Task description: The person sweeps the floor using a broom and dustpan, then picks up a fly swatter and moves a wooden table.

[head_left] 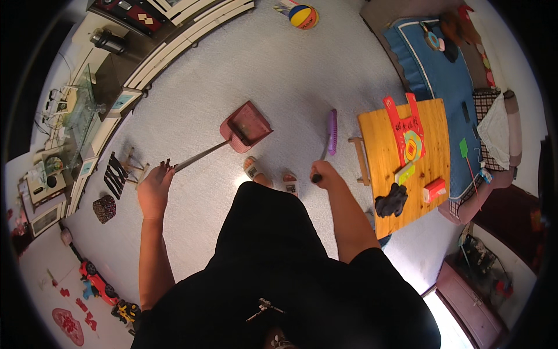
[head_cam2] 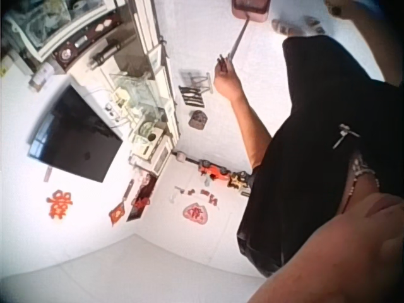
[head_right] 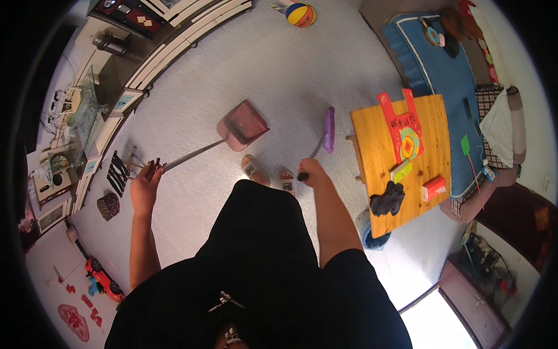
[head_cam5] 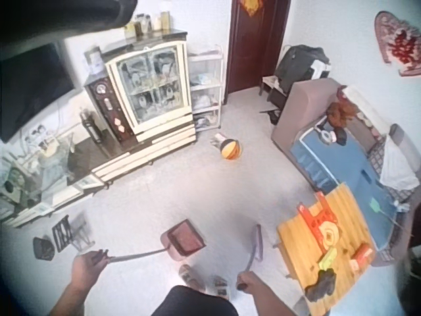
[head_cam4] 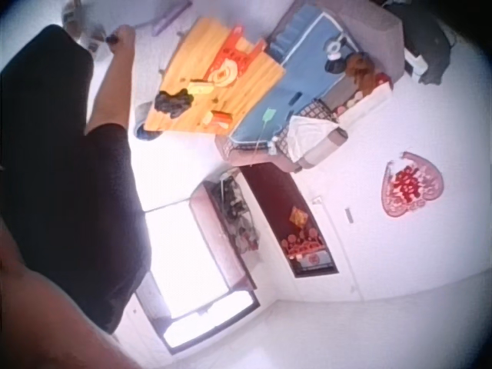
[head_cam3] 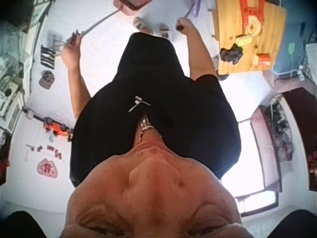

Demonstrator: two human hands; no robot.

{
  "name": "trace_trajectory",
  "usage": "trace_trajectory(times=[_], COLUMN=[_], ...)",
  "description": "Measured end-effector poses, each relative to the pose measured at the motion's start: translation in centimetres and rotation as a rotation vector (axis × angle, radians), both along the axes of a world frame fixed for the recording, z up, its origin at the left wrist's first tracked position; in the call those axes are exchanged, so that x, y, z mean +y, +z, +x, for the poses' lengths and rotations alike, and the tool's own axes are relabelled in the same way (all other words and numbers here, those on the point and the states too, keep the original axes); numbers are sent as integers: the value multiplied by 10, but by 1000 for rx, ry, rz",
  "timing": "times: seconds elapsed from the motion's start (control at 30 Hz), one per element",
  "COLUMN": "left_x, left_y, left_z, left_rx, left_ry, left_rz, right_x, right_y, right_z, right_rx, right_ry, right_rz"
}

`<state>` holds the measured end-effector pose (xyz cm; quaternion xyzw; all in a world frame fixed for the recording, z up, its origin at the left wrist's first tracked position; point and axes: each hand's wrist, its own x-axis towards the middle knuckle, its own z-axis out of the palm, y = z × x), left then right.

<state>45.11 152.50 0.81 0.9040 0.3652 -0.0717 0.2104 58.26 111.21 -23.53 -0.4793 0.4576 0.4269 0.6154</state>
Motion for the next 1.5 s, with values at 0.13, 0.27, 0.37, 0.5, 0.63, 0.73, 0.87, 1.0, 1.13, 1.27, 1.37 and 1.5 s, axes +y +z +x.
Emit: trace_trajectory(times=[0.13, 0.27, 0.37, 0.5, 0.63, 0.73, 0.87, 1.0, 1.13, 1.27, 1.37, 1.5], left_x=[41, 73, 88, 97, 108, 118, 131, 150, 152, 142, 147, 132], left_y=[-17, -34, -41, -34, -37, -38, -42, -46, -50, -38, -58, -39], left_z=[21, 36, 50, 78, 103, 121, 148, 146, 157, 154, 189, 162], left_rx=[11, -31, -47, -27, 20, 70, 195, 304, 299, 391, 367, 417], left_ry=[-5, -125, -120, -95, -80, -78, -82, 5, 124, 150, 30, 160], left_rz=[-18, 65, 83, -8, -106, -120, -220, -209, -237, -97, -68, -76], right_x=[88, 135, 121, 93, 61, 37, -22, -89, -164, -121, -114, -8], right_y=[-9, 36, 51, 76, 67, 48, -2, -46, -96, -109, -178, -53], right_z=[-19, -10, 9, 27, 60, 114, 224, 341, 421, 435, 333, 270], right_rx=[-243, -86, -9, -134, -279, -382, -388, -442, -342, -196, -198, 50], right_ry=[678, 423, 218, 183, 167, 99, -51, 69, -89, 496, 1040, 944], right_rz=[111, 41, 105, 36, -130, -353, -354, -436, -269, -240, -411, -242])
